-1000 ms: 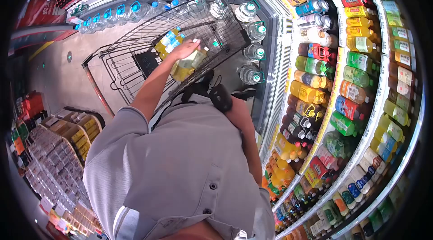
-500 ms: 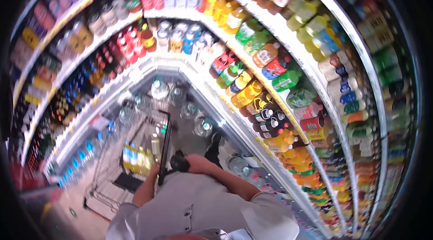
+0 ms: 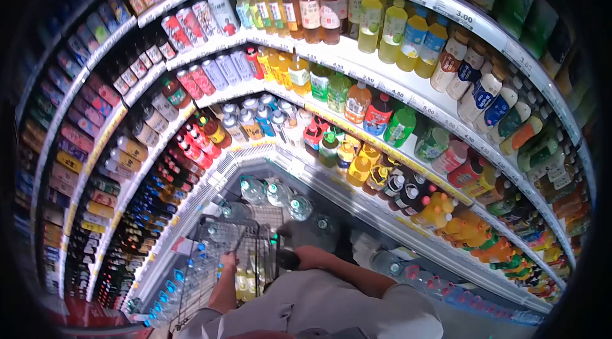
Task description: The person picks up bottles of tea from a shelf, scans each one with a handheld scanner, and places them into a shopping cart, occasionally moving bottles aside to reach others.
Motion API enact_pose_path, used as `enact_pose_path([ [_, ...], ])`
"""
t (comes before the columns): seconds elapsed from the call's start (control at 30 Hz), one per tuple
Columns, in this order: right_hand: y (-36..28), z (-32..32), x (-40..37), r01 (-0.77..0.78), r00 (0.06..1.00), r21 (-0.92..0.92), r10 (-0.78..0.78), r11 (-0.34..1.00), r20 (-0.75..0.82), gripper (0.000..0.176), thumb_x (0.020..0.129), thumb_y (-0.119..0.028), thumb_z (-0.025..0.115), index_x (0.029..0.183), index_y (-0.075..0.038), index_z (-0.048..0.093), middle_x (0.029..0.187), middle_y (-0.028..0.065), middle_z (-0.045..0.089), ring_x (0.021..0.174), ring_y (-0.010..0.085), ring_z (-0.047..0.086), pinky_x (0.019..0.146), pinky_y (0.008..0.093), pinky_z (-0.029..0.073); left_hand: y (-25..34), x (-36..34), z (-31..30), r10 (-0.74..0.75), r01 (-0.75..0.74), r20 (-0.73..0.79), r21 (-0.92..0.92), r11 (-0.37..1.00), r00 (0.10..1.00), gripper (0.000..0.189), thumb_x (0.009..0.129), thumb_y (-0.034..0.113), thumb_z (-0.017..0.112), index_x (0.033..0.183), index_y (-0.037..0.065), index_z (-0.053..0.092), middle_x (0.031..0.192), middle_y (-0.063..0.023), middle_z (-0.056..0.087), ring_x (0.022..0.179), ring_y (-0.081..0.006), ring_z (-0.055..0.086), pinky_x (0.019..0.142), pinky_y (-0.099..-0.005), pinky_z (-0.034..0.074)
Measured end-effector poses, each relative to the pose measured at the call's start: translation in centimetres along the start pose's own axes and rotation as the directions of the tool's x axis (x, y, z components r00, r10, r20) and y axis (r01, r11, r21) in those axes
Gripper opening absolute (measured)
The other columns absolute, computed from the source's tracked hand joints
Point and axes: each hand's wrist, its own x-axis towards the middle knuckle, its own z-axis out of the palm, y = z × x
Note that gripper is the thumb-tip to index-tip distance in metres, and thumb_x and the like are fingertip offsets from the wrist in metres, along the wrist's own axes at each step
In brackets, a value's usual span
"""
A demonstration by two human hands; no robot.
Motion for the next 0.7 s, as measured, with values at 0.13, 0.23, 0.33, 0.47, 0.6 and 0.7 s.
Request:
enact_pose_path([
  [0.13, 4.6, -2.3, 0.1, 0.058, 0.996, 0.003, -0.058, 0.998, -0.061, 0.042, 0.078, -0.040, 0.075, 0.107, -0.009, 0.071, 0.101, 0.0192, 0.072, 0.100, 0.0390, 0.068, 0.086, 0.0463, 0.053, 12.2, 6.0, 7.2, 0.583, -0.548, -0.014, 0.325, 0.771, 0.812, 0.027, 0.089, 0.022, 0.067, 0.100, -0.002, 0.070, 0.093, -0.0164, 0.073, 0.086, -0.0245, 0.069, 0.081, -0.0389, 0.053],
  [0.23, 7.1, -4.5, -0.3, -0.006, 0.995, 0.016, 0.008, 1.000, -0.101, 0.041, 0.078, -0.040, 0.075, 0.106, -0.009, 0.072, 0.100, 0.0189, 0.072, 0.099, 0.0379, 0.069, 0.085, 0.0459, 0.053, 25.2, 2.4, 16.6, 0.728, -0.720, 0.143, 0.360, 0.593, 0.671, 0.023, 0.089, 0.020, 0.067, 0.099, -0.001, 0.068, 0.087, -0.0136, 0.072, 0.084, -0.0229, 0.069, 0.080, -0.0377, 0.053],
  [0.33, 9.1, -7.2, -1.5, 0.062, 0.973, 0.086, -0.041, 0.994, -0.228, 0.043, 0.077, -0.042, 0.075, 0.105, -0.009, 0.073, 0.097, 0.0180, 0.073, 0.095, 0.0367, 0.070, 0.083, 0.0455, 0.054, 37.2, -4.4, 26.9, 0.856, -0.897, 0.293, 0.263, 0.356, 0.426, 0.024, 0.088, 0.012, 0.067, 0.107, -0.001, 0.066, 0.099, -0.0167, 0.069, 0.094, -0.0268, 0.067, 0.087, -0.0379, 0.052],
  [0.47, 9.3, -12.3, -4.8, 0.067, 0.962, 0.049, -0.051, 0.997, -0.268, 0.044, 0.076, -0.043, 0.075, 0.104, -0.010, 0.073, 0.099, 0.0179, 0.073, 0.095, 0.0363, 0.070, 0.083, 0.0459, 0.054, 50.9, -17.0, 37.8, 0.947, -0.985, 0.307, 0.109, -0.135, -0.096, 0.027, 0.087, 0.012, 0.067, 0.113, 0.004, 0.068, 0.117, -0.0219, 0.060, 0.111, -0.0391, 0.058, 0.098, -0.0440, 0.046],
  [0.6, 11.2, -14.8, -5.4, -0.004, 0.988, 0.048, 0.011, 0.999, -0.152, 0.046, 0.074, -0.045, 0.076, 0.104, -0.010, 0.073, 0.102, 0.0180, 0.073, 0.099, 0.0360, 0.070, 0.085, 0.0461, 0.055, 60.3, -26.8, 45.4, 0.919, -0.909, 0.172, 0.167, -0.381, -0.354, 0.028, 0.086, 0.013, 0.067, 0.114, 0.007, 0.070, 0.135, -0.0296, 0.049, 0.129, -0.0463, 0.045, 0.110, -0.0496, 0.036],
  [0.7, 12.4, -16.2, -6.1, -0.017, 0.989, 0.047, 0.023, 0.999, -0.143, 0.048, 0.073, -0.046, 0.077, 0.105, -0.011, 0.073, 0.105, 0.0178, 0.073, 0.101, 0.0362, 0.070, 0.087, 0.0467, 0.054, 66.1, -31.2, 49.2, 0.876, -0.843, 0.069, 0.247, -0.479, -0.477, 0.034, 0.086, 0.020, 0.067, 0.117, 0.009, 0.070, 0.139, -0.0311, 0.047, 0.136, -0.0483, 0.037, 0.116, -0.0528, 0.027],
])
